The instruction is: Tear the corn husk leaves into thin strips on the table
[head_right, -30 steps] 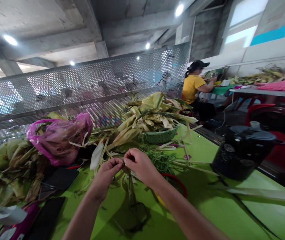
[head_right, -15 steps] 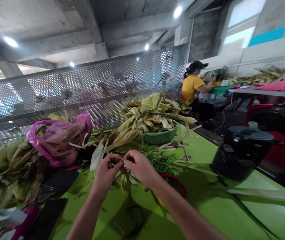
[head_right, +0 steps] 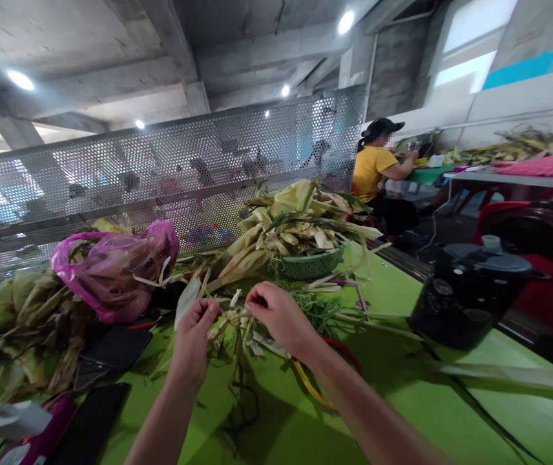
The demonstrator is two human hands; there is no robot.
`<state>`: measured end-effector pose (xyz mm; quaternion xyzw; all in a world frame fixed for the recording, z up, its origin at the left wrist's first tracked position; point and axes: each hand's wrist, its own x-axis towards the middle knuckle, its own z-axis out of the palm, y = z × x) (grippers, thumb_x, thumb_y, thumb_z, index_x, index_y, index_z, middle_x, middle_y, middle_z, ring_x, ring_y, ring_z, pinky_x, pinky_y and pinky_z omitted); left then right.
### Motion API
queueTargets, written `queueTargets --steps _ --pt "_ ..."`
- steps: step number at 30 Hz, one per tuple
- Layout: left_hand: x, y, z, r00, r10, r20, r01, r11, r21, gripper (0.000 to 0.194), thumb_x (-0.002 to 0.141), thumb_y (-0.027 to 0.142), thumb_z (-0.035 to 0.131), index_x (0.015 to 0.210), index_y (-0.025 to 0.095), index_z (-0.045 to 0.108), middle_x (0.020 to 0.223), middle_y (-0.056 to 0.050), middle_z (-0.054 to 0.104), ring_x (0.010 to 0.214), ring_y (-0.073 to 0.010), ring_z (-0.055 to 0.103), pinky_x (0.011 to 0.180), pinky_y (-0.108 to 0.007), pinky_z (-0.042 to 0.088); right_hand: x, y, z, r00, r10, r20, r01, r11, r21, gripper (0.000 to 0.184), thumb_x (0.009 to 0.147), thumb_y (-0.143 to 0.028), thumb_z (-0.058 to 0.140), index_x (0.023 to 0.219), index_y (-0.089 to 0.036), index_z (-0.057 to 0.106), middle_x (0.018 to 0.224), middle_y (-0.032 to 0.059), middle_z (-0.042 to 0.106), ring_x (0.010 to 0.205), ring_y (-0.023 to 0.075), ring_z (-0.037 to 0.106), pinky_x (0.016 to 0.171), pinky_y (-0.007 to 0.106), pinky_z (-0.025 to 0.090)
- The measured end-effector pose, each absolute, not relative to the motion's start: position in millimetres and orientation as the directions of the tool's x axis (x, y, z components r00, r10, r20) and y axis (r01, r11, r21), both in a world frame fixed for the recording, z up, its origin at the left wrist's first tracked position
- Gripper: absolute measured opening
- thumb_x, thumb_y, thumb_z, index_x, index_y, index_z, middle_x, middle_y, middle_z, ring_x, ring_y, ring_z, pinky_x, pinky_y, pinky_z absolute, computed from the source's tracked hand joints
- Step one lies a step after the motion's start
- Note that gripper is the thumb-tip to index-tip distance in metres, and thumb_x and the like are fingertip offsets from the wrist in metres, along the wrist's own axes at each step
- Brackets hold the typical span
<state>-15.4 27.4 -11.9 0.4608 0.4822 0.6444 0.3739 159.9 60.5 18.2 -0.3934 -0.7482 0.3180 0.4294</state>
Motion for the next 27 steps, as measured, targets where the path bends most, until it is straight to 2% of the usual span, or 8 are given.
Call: queueTargets --steps 2,7,12,17,20,23,27 --pt "-14.6 26.8 -12.4 -0.264 0.946 0.188 -0.079 -0.215 0.973 0.024 0.082 0.042 0.061 0.081 0.018 0.059 0.077 0.0 0.057 0.072 -0.0118 0.052 0.068 -0.022 0.041 159.8 60.3 18.5 -0.326 0.863 0.385 0.305 0.482 -0.821 0.011 0.083 -0.025 0.056 0.075 -0.018 0.058 0.072 -0.0009 0.055 0.068 0.0139 0.049 0.062 0.024 0.038" --pt "-8.3 22.1 -6.6 -0.057 0.998 0.04 -0.172 -0.05 0.984 0.033 0.08 0.05 0.061 0.09 0.019 0.062 0.087 -0.003 0.064 0.08 -0.0141 0.058 0.073 -0.024 0.044 154.3 54.7 22.7 -0.319 0.878 0.357 0.222 0.435 -0.872 0.015 0.084 -0.03 0.056 0.076 -0.018 0.057 0.07 -0.0012 0.055 0.068 0.0141 0.05 0.064 0.025 0.04" --pt "-4.8 19.4 -5.5 0.055 0.997 -0.056 -0.244 0.068 0.967 0.035 0.075 0.048 0.067 0.091 0.017 0.069 0.08 -0.004 0.066 0.076 -0.0145 0.059 0.067 -0.023 0.043 150.8 51.0 25.1 -0.307 0.891 0.334 0.146 0.391 -0.909 0.016 0.083 -0.032 0.057 0.077 -0.018 0.056 0.071 -0.0012 0.054 0.068 0.0137 0.05 0.063 0.024 0.041" --pt "-2.8 21.0 -7.8 0.087 0.995 -0.038 -0.318 0.064 0.946 0.031 0.069 0.043 0.075 0.082 0.016 0.07 0.071 -0.002 0.063 0.066 -0.0114 0.056 0.062 -0.021 0.041 153.0 53.4 23.0 -0.297 0.901 0.317 0.121 0.365 -0.923 0.014 0.082 -0.032 0.058 0.081 -0.018 0.058 0.073 -0.0005 0.055 0.068 0.0139 0.052 0.064 0.025 0.043" --pt "-0.2 22.0 -5.7 0.058 0.998 -0.01 -0.29 0.026 0.957 0.033 0.064 0.045 0.077 0.079 0.016 0.069 0.071 -0.002 0.063 0.067 -0.0119 0.055 0.064 -0.022 0.042 154.2 52.7 24.2 -0.303 0.889 0.342 0.228 0.416 -0.88 0.015 0.081 -0.033 0.061 0.084 -0.018 0.064 0.078 0.0015 0.059 0.07 0.0148 0.054 0.064 0.025 0.043" --pt "2.4 22.2 -3.7 0.045 0.997 0.056 -0.247 -0.043 0.968 0.03 0.066 0.042 0.076 0.076 0.016 0.067 0.07 -0.001 0.062 0.069 -0.012 0.054 0.066 -0.022 0.04 152.9 50.0 25.8 -0.295 0.868 0.399 0.315 0.483 -0.817 0.011 0.077 -0.029 0.065 0.077 -0.018 0.067 0.078 0.0017 0.058 0.069 0.0146 0.054 0.063 0.025 0.042" --pt "2.2 22.5 -5.0 0.025 0.993 0.119 -0.147 -0.115 0.982 0.019 0.071 0.034 0.071 0.073 0.016 0.065 0.066 0.001 0.058 0.064 -0.0113 0.048 0.062 -0.022 0.037 148.5 47.9 24.3 -0.287 0.869 0.404 0.233 0.472 -0.85 0.006 0.073 -0.023 0.064 0.072 -0.018 0.066 0.074 0.0005 0.056 0.068 0.0143 0.053 0.063 0.024 0.041"
